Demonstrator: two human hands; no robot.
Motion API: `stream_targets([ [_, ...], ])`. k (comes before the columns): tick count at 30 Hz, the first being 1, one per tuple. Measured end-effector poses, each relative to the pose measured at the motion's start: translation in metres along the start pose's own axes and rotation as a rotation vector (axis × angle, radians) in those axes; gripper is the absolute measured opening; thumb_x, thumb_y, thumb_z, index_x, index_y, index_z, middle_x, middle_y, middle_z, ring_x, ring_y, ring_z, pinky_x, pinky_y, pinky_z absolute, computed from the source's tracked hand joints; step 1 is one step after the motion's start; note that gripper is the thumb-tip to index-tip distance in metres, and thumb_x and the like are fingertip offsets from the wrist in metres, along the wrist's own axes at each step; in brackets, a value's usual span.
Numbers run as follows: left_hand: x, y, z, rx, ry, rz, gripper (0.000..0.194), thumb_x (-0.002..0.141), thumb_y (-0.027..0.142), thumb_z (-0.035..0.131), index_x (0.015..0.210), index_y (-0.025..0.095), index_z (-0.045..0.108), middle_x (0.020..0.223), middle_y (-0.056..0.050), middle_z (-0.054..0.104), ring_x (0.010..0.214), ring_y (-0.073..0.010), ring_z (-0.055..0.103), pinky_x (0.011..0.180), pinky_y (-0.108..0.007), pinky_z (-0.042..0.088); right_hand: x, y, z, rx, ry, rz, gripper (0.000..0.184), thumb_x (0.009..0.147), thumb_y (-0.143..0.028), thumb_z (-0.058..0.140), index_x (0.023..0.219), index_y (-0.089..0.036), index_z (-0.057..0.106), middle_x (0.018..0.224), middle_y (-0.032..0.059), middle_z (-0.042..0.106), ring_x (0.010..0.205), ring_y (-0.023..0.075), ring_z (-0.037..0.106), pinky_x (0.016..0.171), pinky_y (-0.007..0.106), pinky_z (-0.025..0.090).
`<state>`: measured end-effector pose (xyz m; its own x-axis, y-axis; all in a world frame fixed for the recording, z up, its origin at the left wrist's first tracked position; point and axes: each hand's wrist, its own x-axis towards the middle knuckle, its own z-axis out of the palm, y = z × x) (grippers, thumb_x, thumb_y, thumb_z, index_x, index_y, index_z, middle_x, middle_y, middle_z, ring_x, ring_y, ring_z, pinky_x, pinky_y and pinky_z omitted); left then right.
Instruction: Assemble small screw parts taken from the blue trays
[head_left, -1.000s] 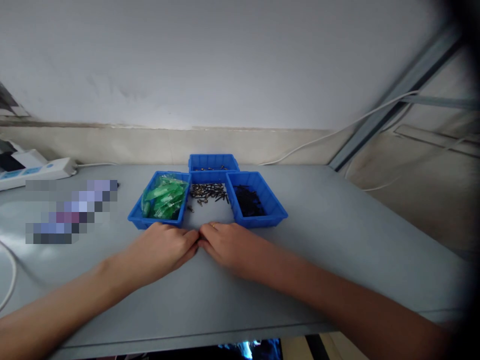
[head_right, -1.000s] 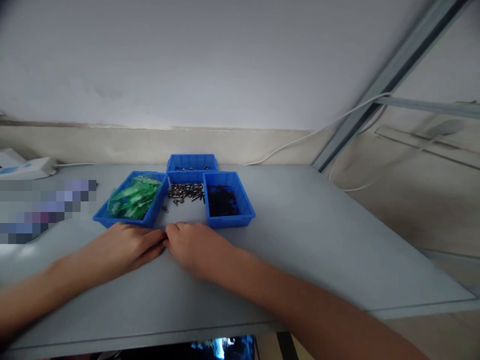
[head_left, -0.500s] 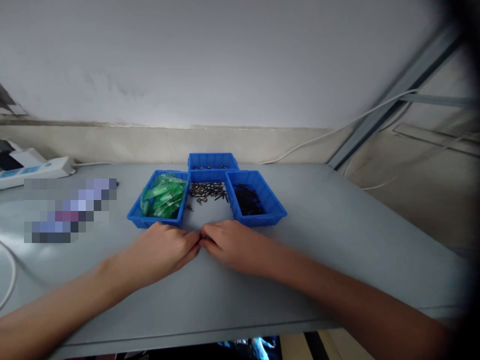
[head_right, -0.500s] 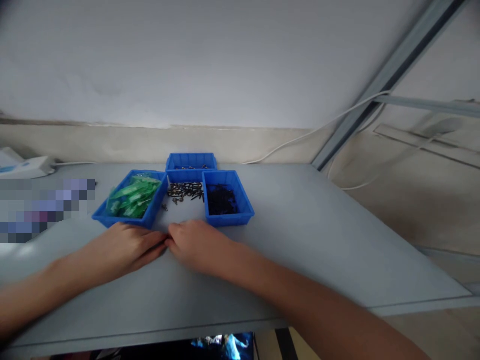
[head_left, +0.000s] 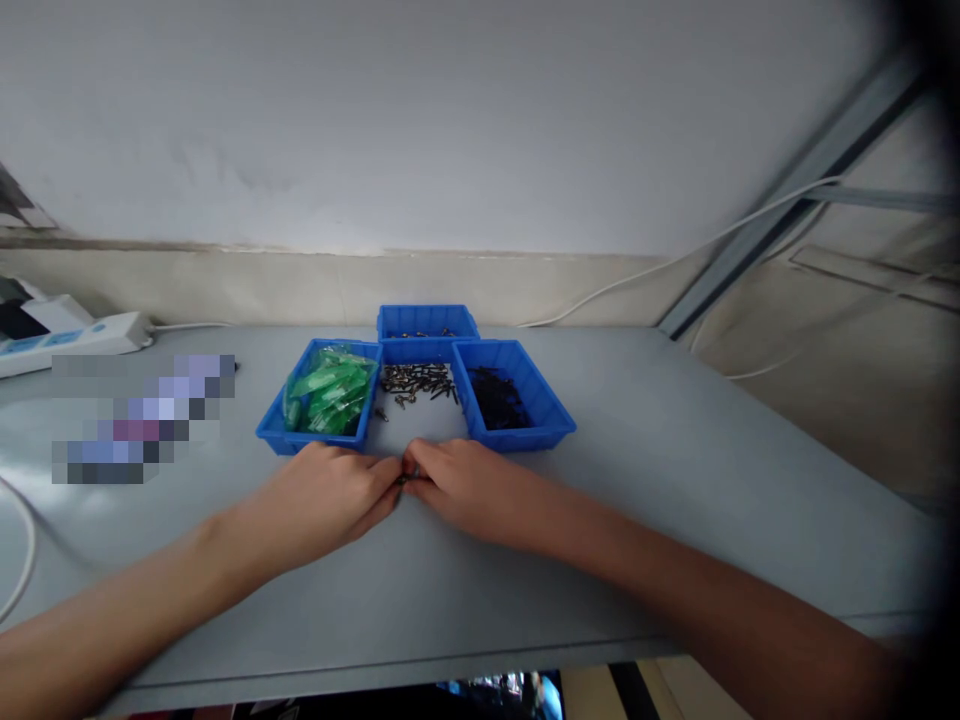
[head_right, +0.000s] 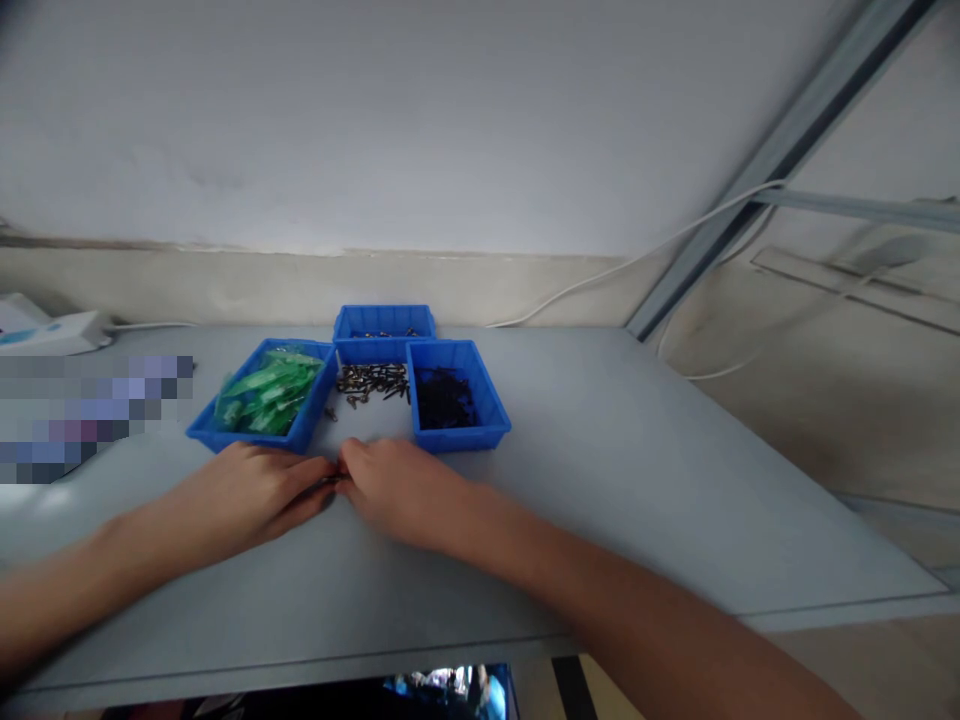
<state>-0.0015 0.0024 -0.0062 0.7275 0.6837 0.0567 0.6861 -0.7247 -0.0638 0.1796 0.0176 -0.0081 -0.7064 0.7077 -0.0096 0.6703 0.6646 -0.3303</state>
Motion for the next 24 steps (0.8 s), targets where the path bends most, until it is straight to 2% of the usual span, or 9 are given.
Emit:
stream_targets([
  [4,-0.0002,-0.0006,-0.0010,0.022,0.054,0.008,0.023,0.091,0.029,0.035,0.081,0.018,0.054,0.062,0.002,0.060,0.054,-0.0149,0.059,0.045,-0.026,0.029,0.0001,0.0035,0.0010,-0.005,-0.006,-0.039,0.019,0.090,-0.024,0.036,0.083,-0.015,0.050,0.068,0.0026,0.059,0.056,0.0128,0.051,0.048,0.026,0.026],
  [16,-0.0015,0.0000,-0.0008,0.019,0.085,-0.010,0.020,0.088,0.028,0.039,0.078,0.017,0.053,0.058,0.001,0.058,0.053,-0.0140,0.057,0.045,-0.024,0.028,0.0001,0.0032,0.0003,-0.048,0.033,-0.180,0.027,0.092,-0.020,0.029,0.079,-0.013,0.052,0.070,0.0033,0.058,0.059,0.0116,0.051,0.054,0.026,0.031],
  [21,-0.0007,-0.0004,0.0001,-0.015,0.060,-0.014,0.020,0.088,0.026,0.038,0.079,0.017,0.053,0.063,0.001,0.060,0.054,-0.0141,0.057,0.046,-0.024,0.030,-0.0003,0.0014,0.0004,-0.010,0.036,-0.130,0.026,0.092,-0.026,0.034,0.077,-0.014,0.053,0.074,0.0030,0.061,0.064,0.0124,0.055,0.056,0.026,0.033],
  [24,-0.0002,-0.0005,0.0004,-0.008,0.078,-0.011,0.021,0.088,0.026,0.037,0.077,0.017,0.052,0.061,0.001,0.059,0.053,-0.0145,0.057,0.046,-0.025,0.030,-0.0004,0.0020,0.0025,-0.043,0.040,-0.152,0.025,0.092,-0.023,0.033,0.080,-0.014,0.053,0.076,0.0042,0.061,0.066,0.0131,0.055,0.058,0.026,0.033],
])
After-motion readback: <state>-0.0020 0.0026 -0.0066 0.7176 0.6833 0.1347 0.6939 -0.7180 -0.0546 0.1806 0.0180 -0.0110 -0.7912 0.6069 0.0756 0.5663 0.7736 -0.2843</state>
